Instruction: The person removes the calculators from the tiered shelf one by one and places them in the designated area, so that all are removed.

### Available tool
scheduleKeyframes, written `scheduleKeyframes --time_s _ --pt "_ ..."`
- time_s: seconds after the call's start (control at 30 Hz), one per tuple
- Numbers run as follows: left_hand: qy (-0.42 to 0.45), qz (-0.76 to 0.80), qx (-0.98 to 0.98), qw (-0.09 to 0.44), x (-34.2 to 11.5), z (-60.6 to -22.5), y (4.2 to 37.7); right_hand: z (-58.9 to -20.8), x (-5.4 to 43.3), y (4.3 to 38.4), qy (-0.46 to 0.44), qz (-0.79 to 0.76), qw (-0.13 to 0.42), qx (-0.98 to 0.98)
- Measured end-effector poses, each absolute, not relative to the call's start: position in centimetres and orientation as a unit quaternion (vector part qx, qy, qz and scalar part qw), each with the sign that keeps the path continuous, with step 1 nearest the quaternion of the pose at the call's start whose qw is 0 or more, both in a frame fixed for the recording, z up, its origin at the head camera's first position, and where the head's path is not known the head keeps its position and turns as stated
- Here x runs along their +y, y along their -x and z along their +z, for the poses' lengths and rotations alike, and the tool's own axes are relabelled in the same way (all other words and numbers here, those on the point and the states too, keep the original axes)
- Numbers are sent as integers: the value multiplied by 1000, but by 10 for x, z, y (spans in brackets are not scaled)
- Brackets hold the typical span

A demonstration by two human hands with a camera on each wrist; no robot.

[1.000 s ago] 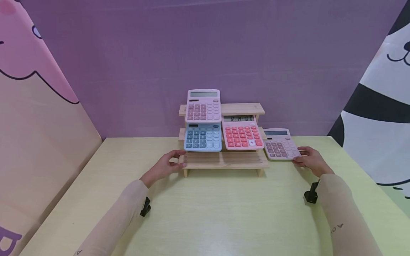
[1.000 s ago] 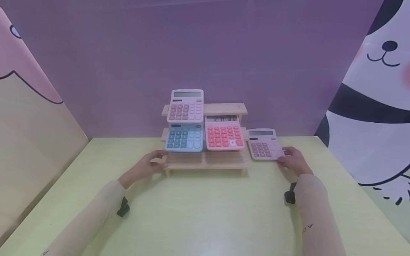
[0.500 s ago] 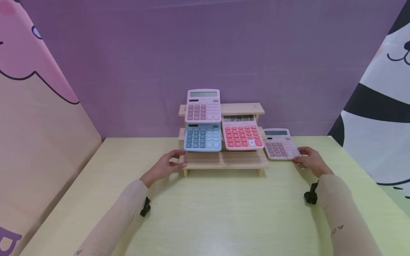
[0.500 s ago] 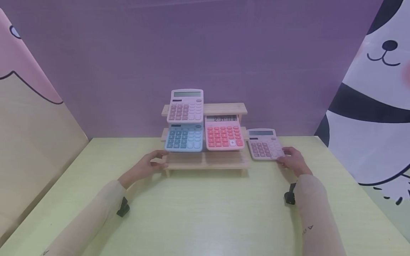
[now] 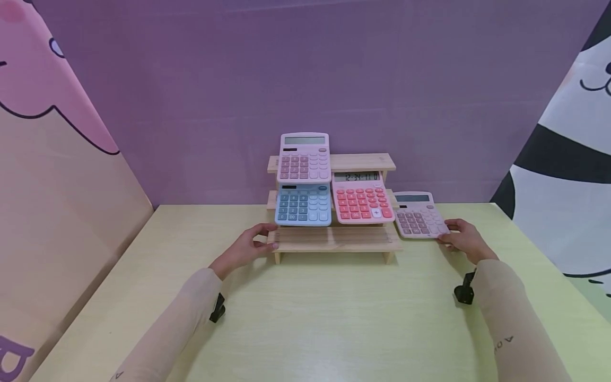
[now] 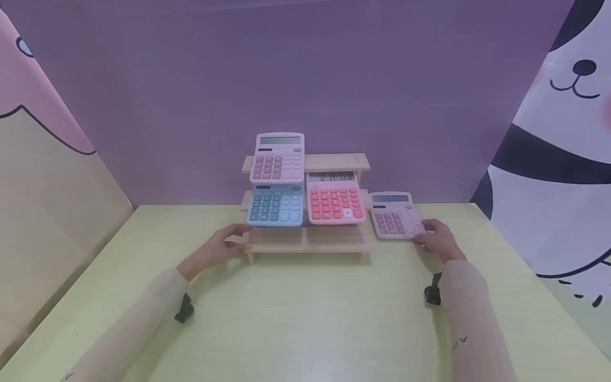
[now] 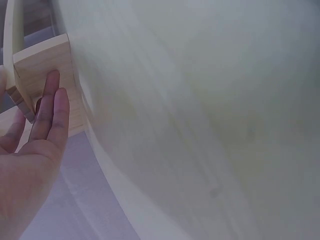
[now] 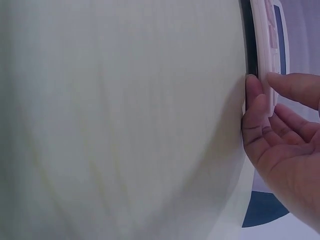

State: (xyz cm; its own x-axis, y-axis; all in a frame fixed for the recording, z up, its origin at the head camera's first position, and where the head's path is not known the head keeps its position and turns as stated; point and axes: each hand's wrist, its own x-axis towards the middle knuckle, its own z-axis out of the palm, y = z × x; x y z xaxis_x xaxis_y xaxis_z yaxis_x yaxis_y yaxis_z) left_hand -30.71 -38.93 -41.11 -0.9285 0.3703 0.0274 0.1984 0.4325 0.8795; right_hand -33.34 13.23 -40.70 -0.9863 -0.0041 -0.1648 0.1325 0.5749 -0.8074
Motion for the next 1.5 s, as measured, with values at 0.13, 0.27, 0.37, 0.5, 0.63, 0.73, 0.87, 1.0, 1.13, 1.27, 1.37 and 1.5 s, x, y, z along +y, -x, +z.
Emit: scheduleKeyframes --time_s 0.13,0.27,0.37,0.5,0.63,0.73,0.87,1.0,1.13,1.27,1.37,1.5 --pt "-168 504 843 86 -389 -411 307 -406 133 334 -44 -449 81 889" --pt "-168 502 844 85 -389 -412 308 -406 134 335 -53 -438 89 893" --pt "-169 503 843 83 -389 -412 309 -407 135 335 -51 -441 88 892" --pt "-170 503 844 83 -389 -412 309 -407 135 334 -45 -450 87 887" --pt "-167 502 845 84 -389 -413 310 -403 135 333 -44 -449 93 888" --pt "-162 503 844 88 -389 -414 311 -399 134 332 -41 -446 102 888" --pt "-159 508 841 98 -388 -409 308 -394 134 331 -35 -446 108 888" --pt "-164 506 840 104 -386 -397 298 -388 132 329 -32 -441 96 892" --pt "-171 503 841 100 -385 -394 296 -382 131 328 -22 -434 79 897" --pt "-171 504 842 92 -387 -405 304 -376 128 328 -9 -426 64 903" --pt "-169 504 842 90 -389 -412 309 -371 125 328 2 -419 52 906" --pt "-172 503 843 86 -389 -415 311 -363 118 327 15 -413 41 910"
